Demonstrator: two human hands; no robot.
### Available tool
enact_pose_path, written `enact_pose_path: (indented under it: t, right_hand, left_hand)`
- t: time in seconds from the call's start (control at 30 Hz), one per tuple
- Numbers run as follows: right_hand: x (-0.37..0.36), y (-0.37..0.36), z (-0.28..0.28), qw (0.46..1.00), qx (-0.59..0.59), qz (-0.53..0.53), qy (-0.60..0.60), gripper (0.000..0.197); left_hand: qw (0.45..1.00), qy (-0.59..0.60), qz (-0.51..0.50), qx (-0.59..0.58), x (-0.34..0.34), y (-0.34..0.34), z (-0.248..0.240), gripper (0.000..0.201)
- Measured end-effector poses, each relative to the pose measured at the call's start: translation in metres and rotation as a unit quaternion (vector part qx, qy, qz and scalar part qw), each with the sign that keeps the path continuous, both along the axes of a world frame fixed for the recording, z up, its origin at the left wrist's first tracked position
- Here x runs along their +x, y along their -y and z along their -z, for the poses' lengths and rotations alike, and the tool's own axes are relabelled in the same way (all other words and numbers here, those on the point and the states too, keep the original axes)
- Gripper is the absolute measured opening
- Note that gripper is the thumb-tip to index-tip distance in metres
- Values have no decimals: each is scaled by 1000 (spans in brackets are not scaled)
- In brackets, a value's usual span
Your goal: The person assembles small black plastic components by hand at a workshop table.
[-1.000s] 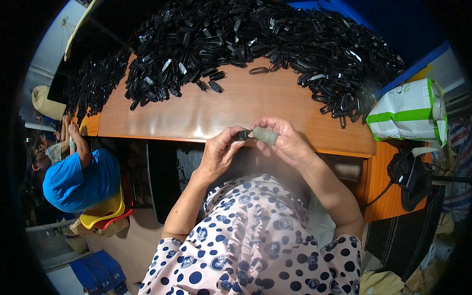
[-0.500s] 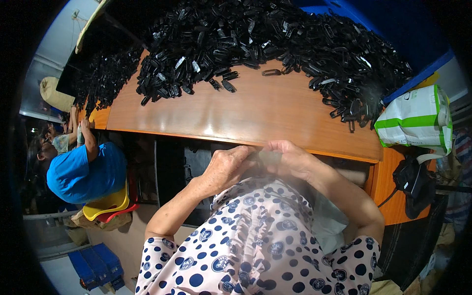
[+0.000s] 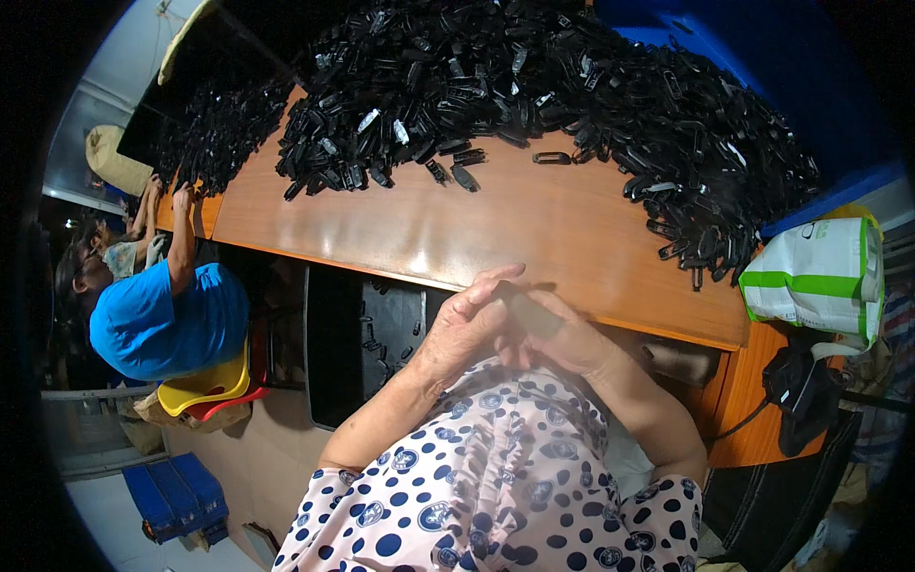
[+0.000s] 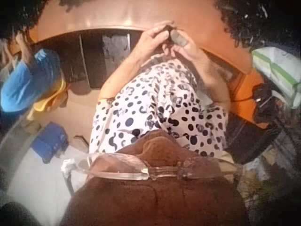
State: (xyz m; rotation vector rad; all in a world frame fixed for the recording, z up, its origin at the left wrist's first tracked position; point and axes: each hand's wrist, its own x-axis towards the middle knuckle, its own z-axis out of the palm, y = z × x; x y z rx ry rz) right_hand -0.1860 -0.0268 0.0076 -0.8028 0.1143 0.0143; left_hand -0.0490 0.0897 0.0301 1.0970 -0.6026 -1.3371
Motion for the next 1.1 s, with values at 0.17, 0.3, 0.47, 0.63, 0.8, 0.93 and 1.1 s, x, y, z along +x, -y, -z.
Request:
enact_pose_path:
  t: [0.17,0.3,0.47,0.63,0.8,0.93,1.1]
  right_hand:
    - [20,1,-3,985,-75,109,-114,45]
    - [34,59,17,893,-427,115,-85,37]
    - [74,144,-12,518,-832,171,-103,36]
    - [97,186,18,350,-927,122,-50,29]
    - [94,152,-3,756,-624,180,-86,31]
    - [85,116,-3,949,-244,157,-125,22]
    - [85,77,-3,976,-112,179,-59,18]
  left_hand:
    - [988,-152,-24,17,10,18,4,33]
    - [991,-5,-134,-20,49,49,7,22]
    - [935,298,-178,75,155,81,39,27]
    - [735,646,-54,199,176,117,28,42]
    - [821,552,-90,115,185,99,36,27]
    - [960,249,-102,75,158,77,31,39]
    - [955,279,-101,20,108,52,21,24]
